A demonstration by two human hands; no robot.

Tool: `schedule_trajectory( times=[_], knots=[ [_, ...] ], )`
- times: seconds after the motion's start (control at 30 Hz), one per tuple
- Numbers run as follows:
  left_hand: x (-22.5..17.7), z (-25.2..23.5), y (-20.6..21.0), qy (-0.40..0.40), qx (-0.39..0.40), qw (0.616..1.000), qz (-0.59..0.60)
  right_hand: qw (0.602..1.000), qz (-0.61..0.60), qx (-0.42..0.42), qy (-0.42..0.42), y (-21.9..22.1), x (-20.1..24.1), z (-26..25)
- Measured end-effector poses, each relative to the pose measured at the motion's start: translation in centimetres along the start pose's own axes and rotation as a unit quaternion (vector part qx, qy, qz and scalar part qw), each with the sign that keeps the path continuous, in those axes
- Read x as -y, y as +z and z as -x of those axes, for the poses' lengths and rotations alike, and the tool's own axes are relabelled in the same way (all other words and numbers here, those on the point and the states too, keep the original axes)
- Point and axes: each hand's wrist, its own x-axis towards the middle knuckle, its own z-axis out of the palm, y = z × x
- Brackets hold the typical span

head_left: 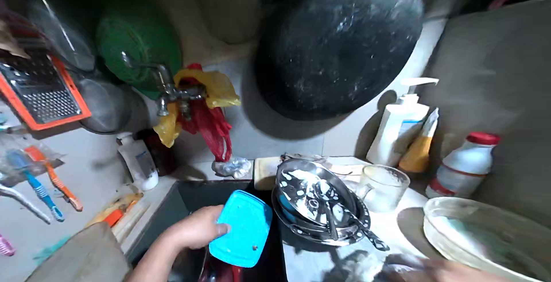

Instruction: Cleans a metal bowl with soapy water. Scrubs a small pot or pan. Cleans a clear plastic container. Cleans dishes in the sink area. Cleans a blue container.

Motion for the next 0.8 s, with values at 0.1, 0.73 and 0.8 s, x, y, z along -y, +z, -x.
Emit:
schedule_trajectory(
  times=[0.1,0.73,0.8],
  knots=[
    [1.2,3.0,1.2,0.053,-0.069,0.977,0.196,0.992,0.002,-0.080,-0.102,-2.6,5.0,-2.1],
    [4.7,13.5,6.1,0.097,-0.263,0.807,0.520,0.964,0.090,-0.105,-0.229,4.8,17.1,-19.6],
    [5.4,16.6,5.6,0.085,-0.369,0.875,0.300,0.948,0.128,-0.182,-0.229,4.7,15.9,-19.6]
  ],
)
